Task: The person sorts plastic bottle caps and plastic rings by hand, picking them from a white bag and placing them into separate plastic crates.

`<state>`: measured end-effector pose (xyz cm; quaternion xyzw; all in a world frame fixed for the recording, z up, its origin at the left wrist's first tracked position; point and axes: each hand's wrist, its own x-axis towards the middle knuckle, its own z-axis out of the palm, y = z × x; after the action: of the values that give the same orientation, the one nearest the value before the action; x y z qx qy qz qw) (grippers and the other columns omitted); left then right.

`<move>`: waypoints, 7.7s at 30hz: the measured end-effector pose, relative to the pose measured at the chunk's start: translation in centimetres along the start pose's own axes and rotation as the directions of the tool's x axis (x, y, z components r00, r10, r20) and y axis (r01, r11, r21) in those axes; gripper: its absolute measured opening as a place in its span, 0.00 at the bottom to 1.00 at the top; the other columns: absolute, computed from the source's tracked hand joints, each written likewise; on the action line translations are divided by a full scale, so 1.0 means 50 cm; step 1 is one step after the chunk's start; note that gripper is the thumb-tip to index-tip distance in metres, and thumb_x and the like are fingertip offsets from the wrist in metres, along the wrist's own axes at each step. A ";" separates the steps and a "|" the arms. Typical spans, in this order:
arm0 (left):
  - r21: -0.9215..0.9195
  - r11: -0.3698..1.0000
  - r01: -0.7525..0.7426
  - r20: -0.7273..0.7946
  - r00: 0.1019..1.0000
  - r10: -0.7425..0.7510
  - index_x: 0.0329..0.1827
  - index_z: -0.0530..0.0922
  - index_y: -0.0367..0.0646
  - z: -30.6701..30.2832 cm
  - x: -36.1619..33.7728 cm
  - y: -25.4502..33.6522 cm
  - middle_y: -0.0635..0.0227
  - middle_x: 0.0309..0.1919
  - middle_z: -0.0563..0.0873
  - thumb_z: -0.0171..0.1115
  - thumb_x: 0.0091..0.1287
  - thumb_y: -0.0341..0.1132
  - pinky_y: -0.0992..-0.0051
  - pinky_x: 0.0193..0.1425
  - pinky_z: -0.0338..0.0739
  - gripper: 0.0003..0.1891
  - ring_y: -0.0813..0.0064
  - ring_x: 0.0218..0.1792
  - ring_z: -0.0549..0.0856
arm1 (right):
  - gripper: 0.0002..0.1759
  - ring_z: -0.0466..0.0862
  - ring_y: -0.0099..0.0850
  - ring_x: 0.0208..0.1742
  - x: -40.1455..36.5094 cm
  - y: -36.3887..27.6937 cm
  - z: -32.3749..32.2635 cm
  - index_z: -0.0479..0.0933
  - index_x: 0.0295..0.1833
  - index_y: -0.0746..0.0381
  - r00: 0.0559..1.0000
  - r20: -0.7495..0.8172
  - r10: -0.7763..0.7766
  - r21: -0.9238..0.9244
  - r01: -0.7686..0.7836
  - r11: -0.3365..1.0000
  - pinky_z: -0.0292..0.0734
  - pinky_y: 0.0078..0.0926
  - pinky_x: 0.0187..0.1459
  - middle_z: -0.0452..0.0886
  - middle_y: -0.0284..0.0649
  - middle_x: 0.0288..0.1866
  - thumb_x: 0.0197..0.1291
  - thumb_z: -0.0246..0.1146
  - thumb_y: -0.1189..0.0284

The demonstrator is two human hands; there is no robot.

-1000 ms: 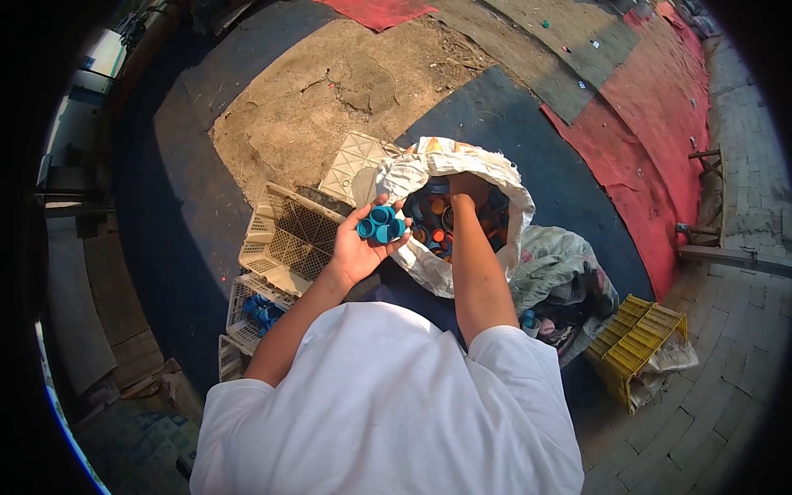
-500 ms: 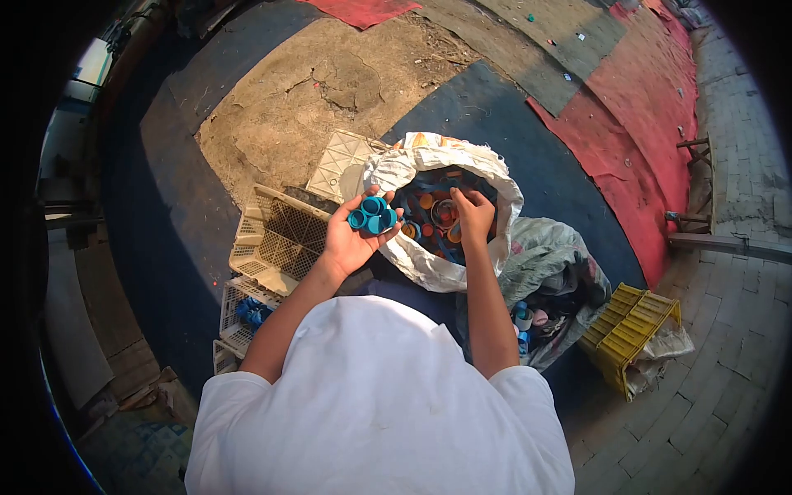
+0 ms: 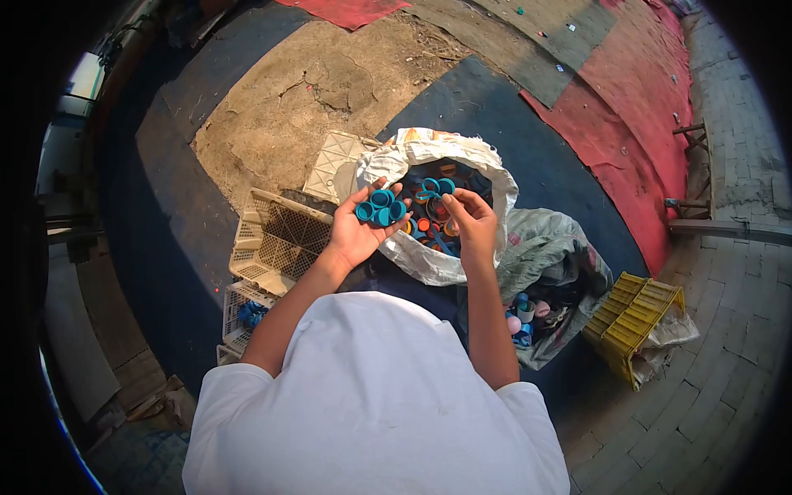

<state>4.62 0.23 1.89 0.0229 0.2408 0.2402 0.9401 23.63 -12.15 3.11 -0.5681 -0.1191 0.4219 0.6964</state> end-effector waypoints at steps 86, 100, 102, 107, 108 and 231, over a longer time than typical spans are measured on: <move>-0.198 0.621 -0.758 -0.330 0.648 0.686 0.64 0.76 0.39 -0.310 -0.449 -0.027 0.57 0.58 0.84 0.51 0.75 0.43 0.54 0.73 0.72 0.21 0.61 0.61 0.83 | 0.27 0.72 0.38 0.72 -0.322 0.400 0.394 0.62 0.76 0.68 0.719 0.604 0.343 0.031 -0.451 0.892 0.66 0.42 0.75 0.70 0.48 0.73 0.82 0.51 0.62; -0.187 0.417 -0.889 -0.471 0.454 0.756 0.67 0.72 0.41 -0.559 -0.832 0.048 0.60 0.55 0.84 0.52 0.75 0.41 0.57 0.74 0.72 0.21 0.62 0.60 0.83 | 0.22 0.79 0.36 0.62 -0.649 0.684 0.641 0.71 0.65 0.66 0.537 0.570 0.622 -0.204 -0.641 0.740 0.72 0.38 0.69 0.78 0.44 0.58 0.80 0.49 0.60; -0.196 0.404 -0.894 -0.467 0.447 0.763 0.69 0.71 0.43 -0.584 -0.867 0.044 0.61 0.56 0.84 0.52 0.76 0.42 0.57 0.75 0.70 0.22 0.62 0.61 0.82 | 0.22 0.79 0.35 0.61 -0.674 0.712 0.656 0.71 0.65 0.67 0.496 0.561 0.663 -0.214 -0.686 0.695 0.71 0.37 0.69 0.78 0.44 0.59 0.79 0.49 0.61; -0.224 0.361 -0.905 -0.488 0.425 0.762 0.69 0.70 0.44 -0.634 -0.912 0.043 0.59 0.59 0.83 0.50 0.77 0.43 0.53 0.79 0.65 0.22 0.60 0.66 0.80 | 0.24 0.79 0.34 0.59 -0.692 0.767 0.678 0.70 0.66 0.69 0.399 0.579 0.711 -0.294 -0.711 0.638 0.72 0.36 0.68 0.78 0.43 0.58 0.79 0.48 0.60; -0.216 0.348 -0.912 -0.487 0.410 0.771 0.69 0.70 0.44 -0.640 -0.916 0.046 0.59 0.60 0.82 0.50 0.77 0.43 0.52 0.79 0.65 0.22 0.60 0.66 0.79 | 0.25 0.79 0.33 0.58 -0.698 0.760 0.691 0.71 0.66 0.70 0.386 0.575 0.721 -0.355 -0.676 0.646 0.72 0.35 0.67 0.78 0.43 0.57 0.79 0.47 0.60; 0.251 0.968 -0.016 -0.052 0.998 0.030 0.73 0.70 0.44 -0.061 -0.073 0.019 0.63 0.63 0.81 0.47 0.80 0.50 0.64 0.64 0.75 0.26 0.64 0.60 0.82 | 0.16 0.90 0.47 0.42 0.139 0.216 -0.116 0.86 0.53 0.52 0.985 0.103 -0.141 -0.983 0.079 -0.168 0.87 0.45 0.41 0.87 0.44 0.44 0.59 0.69 0.66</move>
<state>-0.03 -0.85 0.99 0.1378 0.2947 0.2192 0.9199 26.77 -11.16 -10.59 -0.8936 -0.4314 0.1107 0.0556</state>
